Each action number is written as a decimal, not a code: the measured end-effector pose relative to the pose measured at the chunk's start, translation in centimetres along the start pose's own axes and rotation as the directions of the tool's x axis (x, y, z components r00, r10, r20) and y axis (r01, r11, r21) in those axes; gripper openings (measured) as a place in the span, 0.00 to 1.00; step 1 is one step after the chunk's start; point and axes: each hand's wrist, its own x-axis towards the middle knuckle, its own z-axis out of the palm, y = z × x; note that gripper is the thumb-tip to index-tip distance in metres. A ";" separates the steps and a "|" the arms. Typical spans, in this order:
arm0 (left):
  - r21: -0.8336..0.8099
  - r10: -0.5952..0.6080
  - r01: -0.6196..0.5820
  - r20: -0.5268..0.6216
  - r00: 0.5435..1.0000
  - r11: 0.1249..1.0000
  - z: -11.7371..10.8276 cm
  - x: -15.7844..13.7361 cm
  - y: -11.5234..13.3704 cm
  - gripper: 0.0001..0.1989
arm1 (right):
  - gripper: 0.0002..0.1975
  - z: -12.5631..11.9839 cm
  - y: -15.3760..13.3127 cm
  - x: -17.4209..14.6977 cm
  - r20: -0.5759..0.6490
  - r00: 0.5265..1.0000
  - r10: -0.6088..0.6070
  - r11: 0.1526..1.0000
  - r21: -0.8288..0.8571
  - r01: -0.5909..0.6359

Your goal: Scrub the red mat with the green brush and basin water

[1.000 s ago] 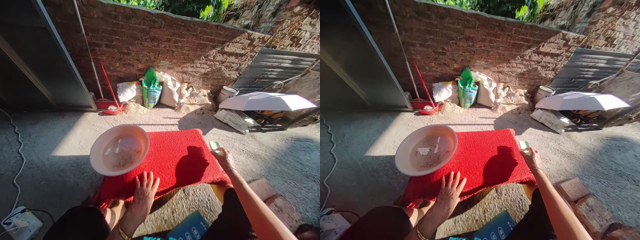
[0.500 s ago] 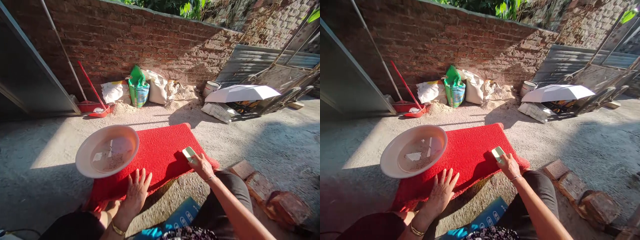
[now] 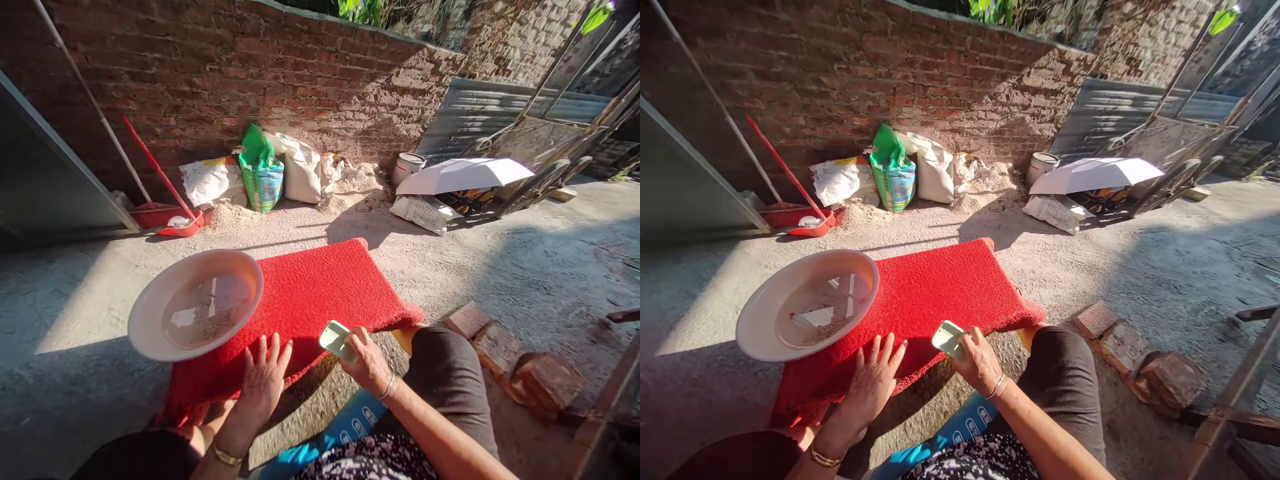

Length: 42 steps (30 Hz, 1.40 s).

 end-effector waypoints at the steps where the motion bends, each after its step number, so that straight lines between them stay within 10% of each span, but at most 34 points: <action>1: 0.005 0.000 0.000 -0.003 1.000 1.000 0.1 0.0 0.0 0.34 | 0.12 0.4 -0.1 0.0 0.020 0.999 -0.034 0.999 -0.008 0.034; 6: -0.009 0.010 -0.011 -0.033 0.999 1.000 0.2 0.0 0.0 0.34 | 0.09 -4.8 5.7 -0.4 -0.004 0.969 0.246 0.950 -0.200 -0.242; 12: -0.025 -0.006 0.005 -0.036 0.999 1.000 0.3 0.0 0.0 0.35 | 0.14 -12.5 10.4 0.2 -0.220 0.710 0.669 0.617 -0.368 -0.695; 19: -0.005 -0.008 0.008 -0.023 1.000 1.000 1.4 0.0 -0.2 0.35 | 0.17 -4.8 2.6 8.1 0.132 0.948 0.290 0.943 -0.205 -0.261; 24: 0.015 -0.043 0.043 -0.035 0.998 0.999 2.3 0.1 0.2 0.35 | 0.18 -0.2 -2.3 12.2 0.334 0.942 0.036 0.989 -0.148 0.015; 29: 0.000 -0.032 0.032 -0.049 0.998 0.999 2.0 -0.1 0.3 0.35 | 0.23 -3.4 1.9 12.5 0.287 0.905 0.314 0.937 -0.251 -0.245; 36: -0.058 0.008 -0.016 -0.131 0.991 0.998 2.5 -1.9 0.8 0.35 | 0.26 -11.5 11.0 8.4 -0.101 0.677 0.729 0.601 -0.379 -0.703; 42: -0.077 0.236 -0.259 -0.228 0.945 0.963 0.1 -3.2 2.5 0.21 | 0.20 -5.5 4.4 7.4 0.110 0.904 0.413 0.901 -0.191 -0.389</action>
